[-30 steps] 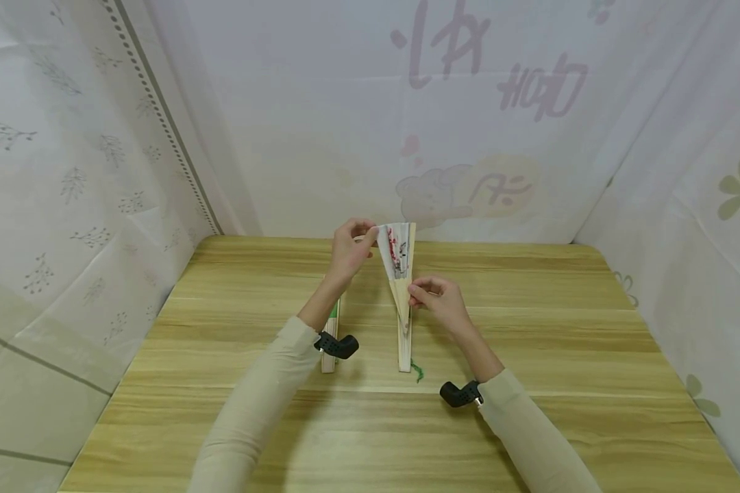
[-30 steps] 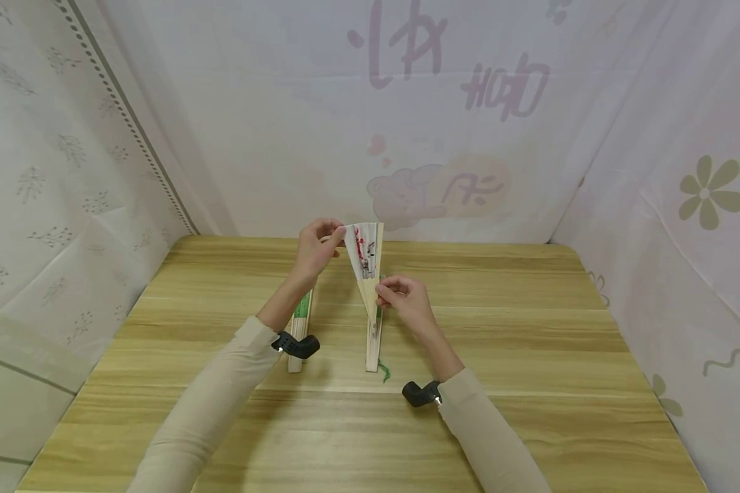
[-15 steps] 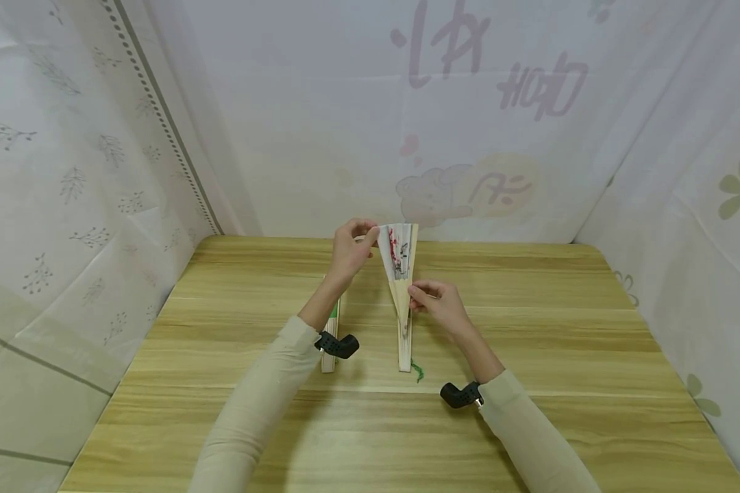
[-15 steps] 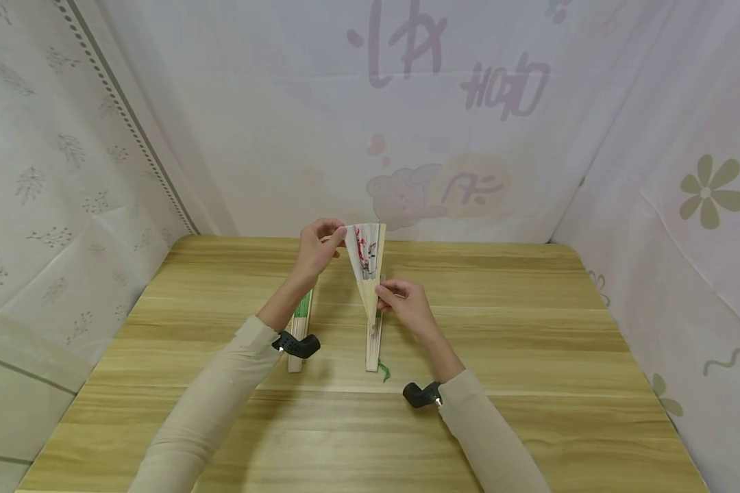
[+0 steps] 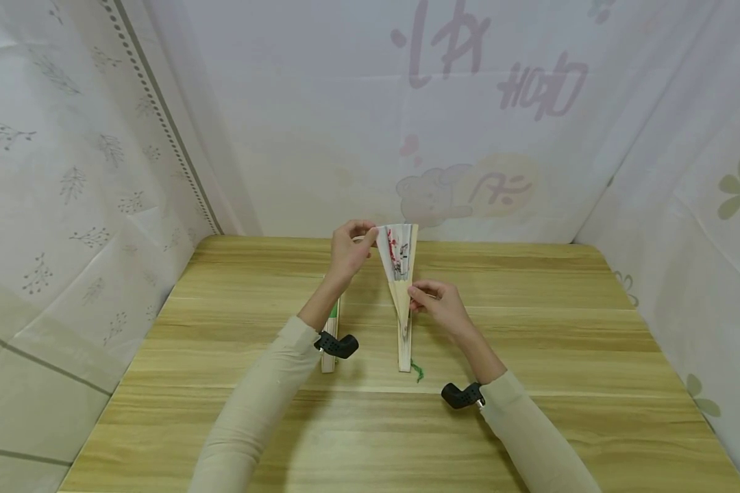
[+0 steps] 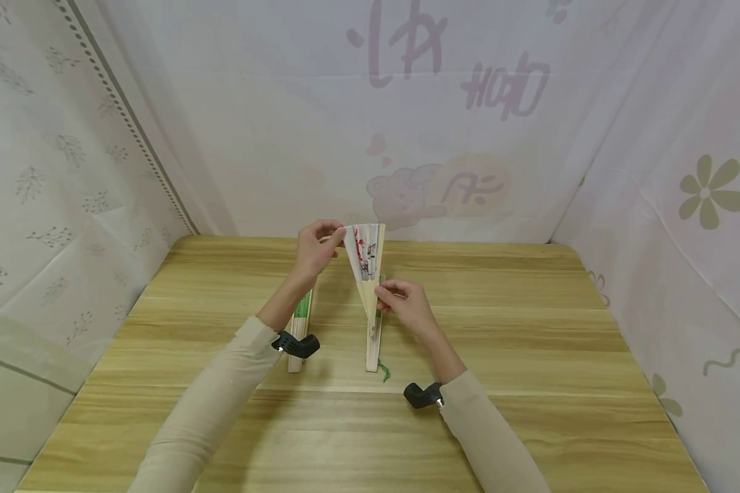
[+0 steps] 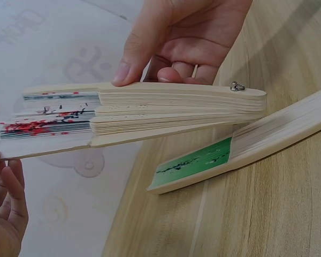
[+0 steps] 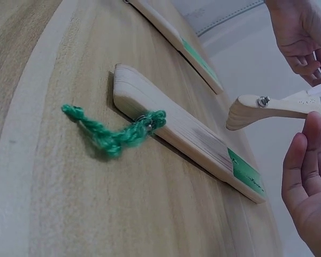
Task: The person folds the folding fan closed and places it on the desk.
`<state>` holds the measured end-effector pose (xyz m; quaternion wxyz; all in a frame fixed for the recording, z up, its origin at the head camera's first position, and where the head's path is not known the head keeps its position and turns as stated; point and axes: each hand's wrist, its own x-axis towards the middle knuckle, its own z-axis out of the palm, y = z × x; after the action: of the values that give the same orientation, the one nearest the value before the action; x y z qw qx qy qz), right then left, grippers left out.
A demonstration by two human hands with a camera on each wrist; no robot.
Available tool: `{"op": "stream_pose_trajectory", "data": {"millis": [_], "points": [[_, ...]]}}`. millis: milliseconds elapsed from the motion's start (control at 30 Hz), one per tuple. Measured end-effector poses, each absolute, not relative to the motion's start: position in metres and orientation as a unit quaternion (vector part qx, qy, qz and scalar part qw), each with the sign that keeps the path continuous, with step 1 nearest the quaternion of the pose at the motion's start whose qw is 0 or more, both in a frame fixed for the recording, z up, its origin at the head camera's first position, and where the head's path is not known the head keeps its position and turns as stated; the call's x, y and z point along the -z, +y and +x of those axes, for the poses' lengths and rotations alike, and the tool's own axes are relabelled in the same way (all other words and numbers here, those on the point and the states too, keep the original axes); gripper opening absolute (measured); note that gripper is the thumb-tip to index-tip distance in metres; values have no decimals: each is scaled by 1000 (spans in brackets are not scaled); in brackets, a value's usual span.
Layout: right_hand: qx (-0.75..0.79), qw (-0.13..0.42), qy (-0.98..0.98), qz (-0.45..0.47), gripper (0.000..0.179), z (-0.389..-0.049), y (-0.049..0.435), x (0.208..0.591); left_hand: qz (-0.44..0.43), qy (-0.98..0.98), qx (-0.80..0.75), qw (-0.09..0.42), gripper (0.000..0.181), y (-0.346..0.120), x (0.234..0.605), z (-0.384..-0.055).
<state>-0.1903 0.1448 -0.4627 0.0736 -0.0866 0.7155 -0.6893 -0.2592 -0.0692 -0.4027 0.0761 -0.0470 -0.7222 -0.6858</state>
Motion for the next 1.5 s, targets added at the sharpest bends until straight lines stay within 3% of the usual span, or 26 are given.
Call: {"op": "stream_pose_trajectory", "data": {"millis": [1200, 1500], "points": [[679, 80, 723, -100, 24, -189, 141, 455, -38, -693, 715, 82, 15, -73, 409, -258], [679, 85, 723, -92, 24, -189, 139, 458, -31, -685, 727, 29, 18, -72, 408, -253]]}}
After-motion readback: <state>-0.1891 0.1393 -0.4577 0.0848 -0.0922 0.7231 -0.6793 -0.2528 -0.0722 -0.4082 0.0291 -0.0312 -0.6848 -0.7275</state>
